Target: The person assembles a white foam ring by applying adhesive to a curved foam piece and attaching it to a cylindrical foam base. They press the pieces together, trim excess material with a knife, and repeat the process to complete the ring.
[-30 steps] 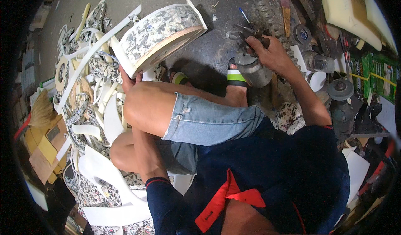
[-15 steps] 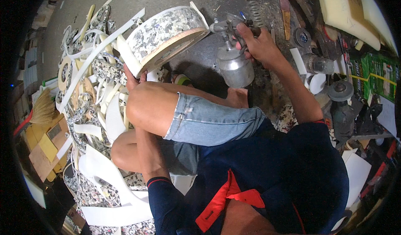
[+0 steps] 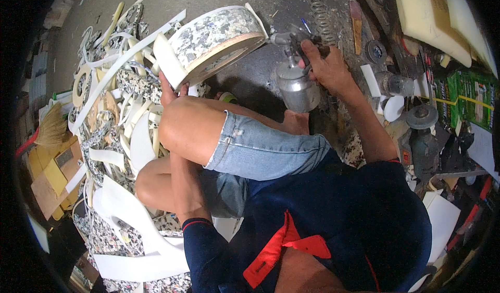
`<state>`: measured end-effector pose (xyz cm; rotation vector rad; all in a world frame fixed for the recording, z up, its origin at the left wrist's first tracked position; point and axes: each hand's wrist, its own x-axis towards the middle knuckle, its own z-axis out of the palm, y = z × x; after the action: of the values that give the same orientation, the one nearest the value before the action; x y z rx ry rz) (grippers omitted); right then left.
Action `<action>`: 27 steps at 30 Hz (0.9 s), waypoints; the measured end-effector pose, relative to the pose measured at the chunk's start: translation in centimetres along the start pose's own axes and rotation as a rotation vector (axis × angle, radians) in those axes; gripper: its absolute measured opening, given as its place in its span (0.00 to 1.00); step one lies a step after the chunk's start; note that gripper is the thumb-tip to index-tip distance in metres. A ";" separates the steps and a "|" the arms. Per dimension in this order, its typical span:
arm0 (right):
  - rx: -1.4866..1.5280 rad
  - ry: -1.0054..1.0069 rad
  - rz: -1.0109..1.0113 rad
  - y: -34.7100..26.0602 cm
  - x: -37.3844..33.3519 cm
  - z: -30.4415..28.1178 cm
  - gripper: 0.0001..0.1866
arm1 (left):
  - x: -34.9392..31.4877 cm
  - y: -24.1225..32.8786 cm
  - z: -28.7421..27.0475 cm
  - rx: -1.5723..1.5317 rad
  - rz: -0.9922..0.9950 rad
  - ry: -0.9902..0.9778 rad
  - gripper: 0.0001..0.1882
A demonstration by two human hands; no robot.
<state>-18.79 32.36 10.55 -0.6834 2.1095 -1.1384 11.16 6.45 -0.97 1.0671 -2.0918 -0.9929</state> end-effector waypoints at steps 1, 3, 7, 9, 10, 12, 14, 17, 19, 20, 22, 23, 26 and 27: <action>0.055 -0.031 -0.001 -0.1 -0.5 -0.1 0.33 | -0.1 0.2 -0.2 -0.081 0.065 -0.023 0.39; 0.187 -0.104 -0.037 -0.2 -1.5 -0.9 0.32 | -0.1 0.7 -0.4 -0.032 -0.030 -0.047 0.35; 0.423 -0.003 -0.090 -0.1 -1.9 -4.0 0.30 | 1.6 0.9 -0.6 -0.452 -0.442 -0.051 0.30; 0.328 0.008 -0.120 0.6 -0.9 -6.5 0.29 | 2.4 0.5 -0.9 -0.618 -0.617 -0.032 0.31; 0.260 0.046 -0.086 1.3 -0.6 -7.9 0.30 | 2.8 0.2 -1.2 -0.638 -0.632 -0.081 0.30; 0.208 0.183 -0.057 3.4 -0.4 -10.4 0.23 | 3.0 -0.7 -2.2 -0.605 -0.583 -0.215 0.29; 0.201 0.267 -0.119 6.3 1.9 -11.6 0.18 | 2.6 -1.7 -2.7 -0.364 -0.369 -0.272 0.33; 0.012 0.394 -0.173 10.9 7.2 -13.4 0.24 | 2.5 -3.1 -3.0 -0.091 -0.153 -0.229 0.48; -0.158 0.484 -0.179 13.6 11.2 -14.3 0.28 | 2.6 -3.8 -2.8 -0.143 -0.130 -0.216 0.49; -0.184 0.524 -0.142 14.7 12.9 -14.7 0.29 | 2.6 -4.0 -2.6 -0.118 -0.096 -0.210 0.49; -0.179 0.607 -0.139 16.2 15.9 -15.0 0.30 | 2.7 -4.3 -2.5 -0.182 -0.121 -0.213 0.49; -0.145 0.645 -0.175 16.7 17.1 -15.1 0.30 | 2.6 -4.4 -2.5 -0.189 -0.136 -0.209 0.50; -0.072 0.640 -0.144 17.5 20.0 -15.3 0.30 | 2.3 -4.5 -2.8 -0.206 -0.136 -0.187 0.49; -0.053 0.587 -0.259 17.9 20.4 -15.7 0.29 | 2.3 -4.5 -3.1 -0.127 -0.086 -0.219 0.50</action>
<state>-46.34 35.31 -4.02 -0.7239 2.5959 -1.5783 14.16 1.64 -2.60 1.0308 -2.1348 -1.3189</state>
